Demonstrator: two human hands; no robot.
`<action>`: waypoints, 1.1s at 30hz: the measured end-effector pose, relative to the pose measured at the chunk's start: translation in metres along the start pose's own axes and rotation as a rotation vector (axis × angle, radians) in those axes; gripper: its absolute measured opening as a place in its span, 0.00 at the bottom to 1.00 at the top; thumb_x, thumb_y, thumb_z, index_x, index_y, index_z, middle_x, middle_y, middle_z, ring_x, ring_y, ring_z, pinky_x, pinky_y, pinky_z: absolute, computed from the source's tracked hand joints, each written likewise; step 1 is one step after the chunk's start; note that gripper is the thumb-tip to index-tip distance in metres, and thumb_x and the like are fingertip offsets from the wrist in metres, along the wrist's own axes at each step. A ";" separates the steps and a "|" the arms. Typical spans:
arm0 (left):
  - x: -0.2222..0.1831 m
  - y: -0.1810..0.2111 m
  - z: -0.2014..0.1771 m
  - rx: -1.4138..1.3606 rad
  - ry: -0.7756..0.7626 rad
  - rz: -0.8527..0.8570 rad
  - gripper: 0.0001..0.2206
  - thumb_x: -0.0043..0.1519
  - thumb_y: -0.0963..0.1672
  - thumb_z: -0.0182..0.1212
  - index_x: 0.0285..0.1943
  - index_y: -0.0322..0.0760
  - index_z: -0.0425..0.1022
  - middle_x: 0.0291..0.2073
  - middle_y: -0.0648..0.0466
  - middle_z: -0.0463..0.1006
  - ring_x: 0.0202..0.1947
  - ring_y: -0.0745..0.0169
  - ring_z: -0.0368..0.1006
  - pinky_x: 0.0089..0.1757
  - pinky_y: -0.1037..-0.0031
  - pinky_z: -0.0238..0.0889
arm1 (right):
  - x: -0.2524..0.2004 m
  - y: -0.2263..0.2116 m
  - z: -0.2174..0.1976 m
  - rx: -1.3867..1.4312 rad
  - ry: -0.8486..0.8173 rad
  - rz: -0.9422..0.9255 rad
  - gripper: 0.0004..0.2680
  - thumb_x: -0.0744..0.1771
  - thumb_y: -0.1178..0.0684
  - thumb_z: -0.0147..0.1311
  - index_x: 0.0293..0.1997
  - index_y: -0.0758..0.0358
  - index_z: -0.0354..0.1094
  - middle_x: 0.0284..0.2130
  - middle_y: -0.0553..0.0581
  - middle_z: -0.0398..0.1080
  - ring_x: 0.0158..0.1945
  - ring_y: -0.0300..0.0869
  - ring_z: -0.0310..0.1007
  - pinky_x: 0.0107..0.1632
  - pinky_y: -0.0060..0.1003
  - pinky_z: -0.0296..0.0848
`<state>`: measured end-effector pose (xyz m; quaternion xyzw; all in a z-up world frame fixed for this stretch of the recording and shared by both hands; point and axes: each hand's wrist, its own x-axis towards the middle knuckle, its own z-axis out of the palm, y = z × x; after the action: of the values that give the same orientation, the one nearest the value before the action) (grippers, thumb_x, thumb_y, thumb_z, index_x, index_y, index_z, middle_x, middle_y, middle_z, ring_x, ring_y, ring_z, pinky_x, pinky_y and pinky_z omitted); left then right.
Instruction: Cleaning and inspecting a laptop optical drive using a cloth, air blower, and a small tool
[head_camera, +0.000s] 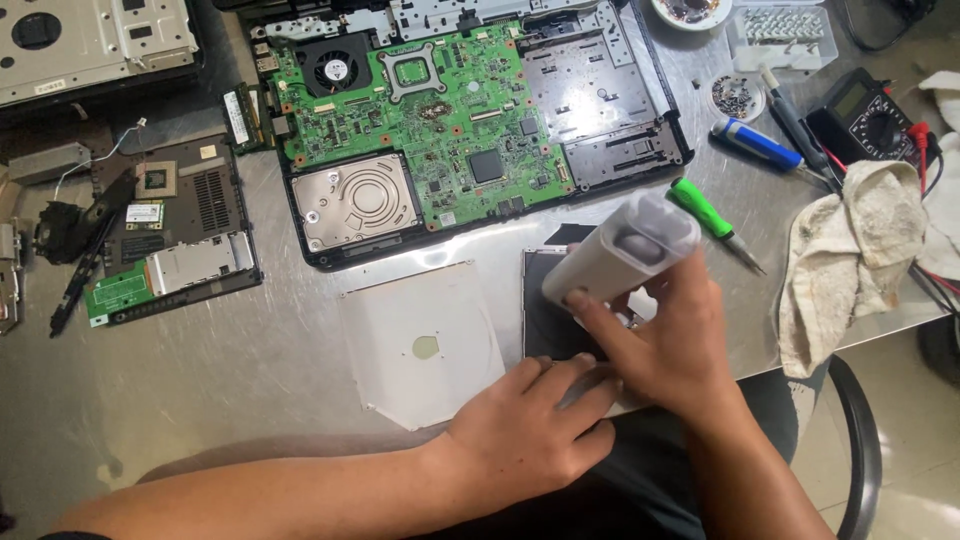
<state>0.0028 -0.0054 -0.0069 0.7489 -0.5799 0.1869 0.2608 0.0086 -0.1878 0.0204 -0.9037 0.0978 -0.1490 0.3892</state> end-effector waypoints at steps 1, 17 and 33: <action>0.000 0.000 0.000 -0.008 -0.008 -0.002 0.04 0.63 0.41 0.59 0.38 0.43 0.79 0.51 0.48 0.80 0.48 0.45 0.74 0.40 0.63 0.64 | -0.006 -0.003 -0.002 0.049 -0.074 -0.003 0.23 0.61 0.51 0.68 0.58 0.64 0.60 0.40 0.52 0.77 0.35 0.38 0.76 0.39 0.33 0.75; 0.007 -0.003 -0.006 0.035 0.017 0.044 0.08 0.67 0.39 0.55 0.35 0.45 0.75 0.50 0.50 0.80 0.51 0.45 0.77 0.40 0.65 0.64 | -0.035 0.043 -0.032 0.027 0.194 0.114 0.26 0.61 0.55 0.68 0.61 0.70 0.57 0.44 0.61 0.70 0.37 0.43 0.75 0.38 0.33 0.74; 0.009 -0.003 -0.007 0.032 0.000 0.044 0.09 0.67 0.39 0.54 0.34 0.45 0.73 0.51 0.51 0.79 0.51 0.46 0.76 0.40 0.66 0.62 | 0.004 0.051 -0.033 -0.041 0.190 0.041 0.25 0.63 0.52 0.67 0.62 0.65 0.55 0.39 0.60 0.74 0.31 0.44 0.75 0.33 0.35 0.72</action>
<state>0.0080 -0.0079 0.0032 0.7400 -0.5930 0.2017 0.2449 -0.0023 -0.2452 0.0051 -0.8911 0.1555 -0.2242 0.3627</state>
